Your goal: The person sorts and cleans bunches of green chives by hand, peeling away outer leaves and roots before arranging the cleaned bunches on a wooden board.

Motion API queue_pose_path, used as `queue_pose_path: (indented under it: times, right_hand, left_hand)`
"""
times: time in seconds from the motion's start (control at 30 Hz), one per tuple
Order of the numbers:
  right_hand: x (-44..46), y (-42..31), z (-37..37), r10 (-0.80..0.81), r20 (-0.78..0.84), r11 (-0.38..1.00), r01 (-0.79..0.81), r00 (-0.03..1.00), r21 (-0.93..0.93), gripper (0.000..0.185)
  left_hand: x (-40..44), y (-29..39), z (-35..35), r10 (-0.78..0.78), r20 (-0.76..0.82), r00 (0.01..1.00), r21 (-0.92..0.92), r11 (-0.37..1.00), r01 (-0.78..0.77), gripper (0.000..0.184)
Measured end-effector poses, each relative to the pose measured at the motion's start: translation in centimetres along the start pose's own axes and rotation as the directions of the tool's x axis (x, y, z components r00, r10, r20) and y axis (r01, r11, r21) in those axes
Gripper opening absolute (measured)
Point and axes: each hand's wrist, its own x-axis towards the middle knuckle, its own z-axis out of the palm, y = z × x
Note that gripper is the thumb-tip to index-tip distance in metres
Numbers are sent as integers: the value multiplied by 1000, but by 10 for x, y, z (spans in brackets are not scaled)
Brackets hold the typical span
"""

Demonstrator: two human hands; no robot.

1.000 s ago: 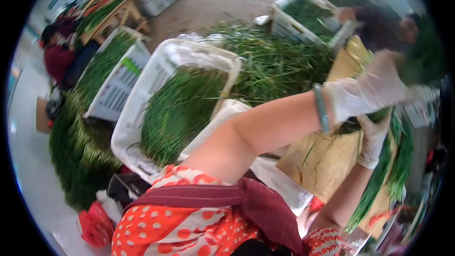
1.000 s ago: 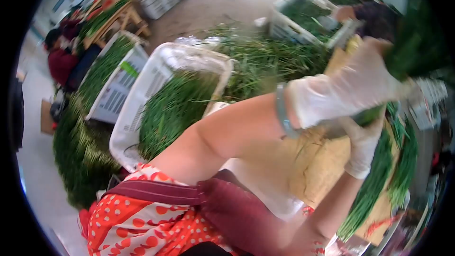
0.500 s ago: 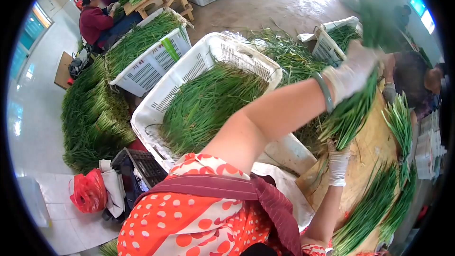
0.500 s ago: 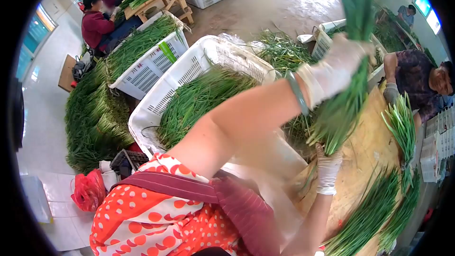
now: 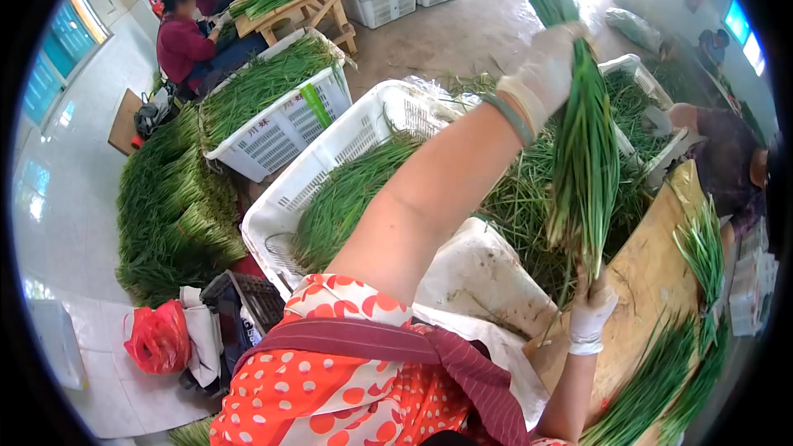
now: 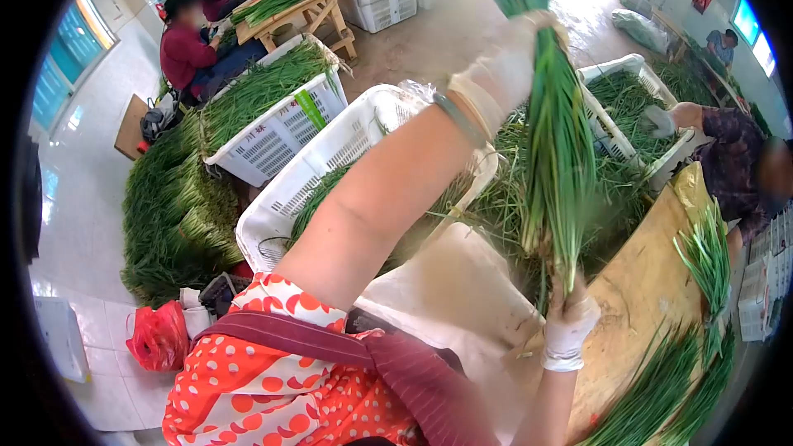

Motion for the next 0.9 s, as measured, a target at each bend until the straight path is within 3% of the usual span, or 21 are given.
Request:
queue_pose_path:
  times: [0.07,0.1,0.13,0.17,0.2,0.23,0.27,0.33,0.37,0.4,0.47,0.5,0.53,0.6,0.73,0.77,0.8,0.83,0.87,0.9]
  right_hand:
    - [-13,30,-1,-111,168,993,118,979,-27,30]
    - [-16,30,-5,-29,195,998,39,980,-48,18]
    - [-18,32,-7,-7,180,998,19,984,-60,18]
    - [-21,35,-9,200,19,960,-200,980,196,16]
    - [-23,40,-13,426,-103,820,-336,899,462,17]
    - [-21,66,-12,370,-151,885,-298,917,357,19]
    - [-9,58,-17,426,6,789,-375,905,487,26]
    - [13,42,-26,502,318,523,-576,804,628,47]
    - [23,51,-12,360,359,421,-494,861,761,59]
    - [39,39,-11,318,415,342,-511,852,789,66]
    - [74,55,15,23,467,45,-468,884,883,79]
    - [97,34,15,95,448,128,-457,889,880,79]
    - [105,43,20,88,380,33,-384,921,923,69]
    - [133,25,5,347,297,216,-384,889,897,55]
    - [148,40,-10,469,140,249,-283,872,926,42]
    - [145,36,-13,394,64,356,-216,917,909,39]
    - [142,33,-17,310,5,455,-153,951,877,36]
    - [140,36,-29,279,103,711,-278,955,646,33]
    - [135,44,-24,289,105,707,-287,951,646,33]
    - [131,56,-12,160,59,795,-164,985,585,32]
  left_hand:
    - [-3,21,6,82,-154,985,108,992,-65,19]
    - [0,26,4,141,-179,974,202,974,-104,20]
    - [-39,63,14,-19,-168,986,138,990,42,21]
    - [-13,53,-2,139,-68,988,220,968,-121,21]
    - [-1,52,-19,252,52,966,247,935,-257,21]
    - [5,56,-31,316,171,933,242,905,-351,22]
    - [11,57,-42,320,248,915,198,907,-371,23]
    - [15,64,-43,196,300,934,-18,980,-199,21]
    - [7,52,-32,329,181,927,17,941,-338,20]
    - [2,45,-20,468,67,881,71,879,-472,19]
    - [21,49,-33,274,238,932,-167,957,-239,17]
    - [17,39,-22,246,266,932,-167,964,-207,17]
    - [2,29,-15,174,216,961,-122,981,-151,16]
    - [-10,17,-20,9,184,983,17,1000,-12,16]
    - [-27,5,-51,-244,170,955,194,958,211,19]
    - [-26,4,-52,-250,185,950,200,957,213,19]
    - [-29,2,-55,-147,187,971,88,987,132,20]
    - [-30,-2,-59,-45,169,985,-24,998,50,21]
    - [-30,-6,-65,-56,166,985,-21,998,60,21]
    - [-29,-10,-69,10,200,980,-66,998,4,21]
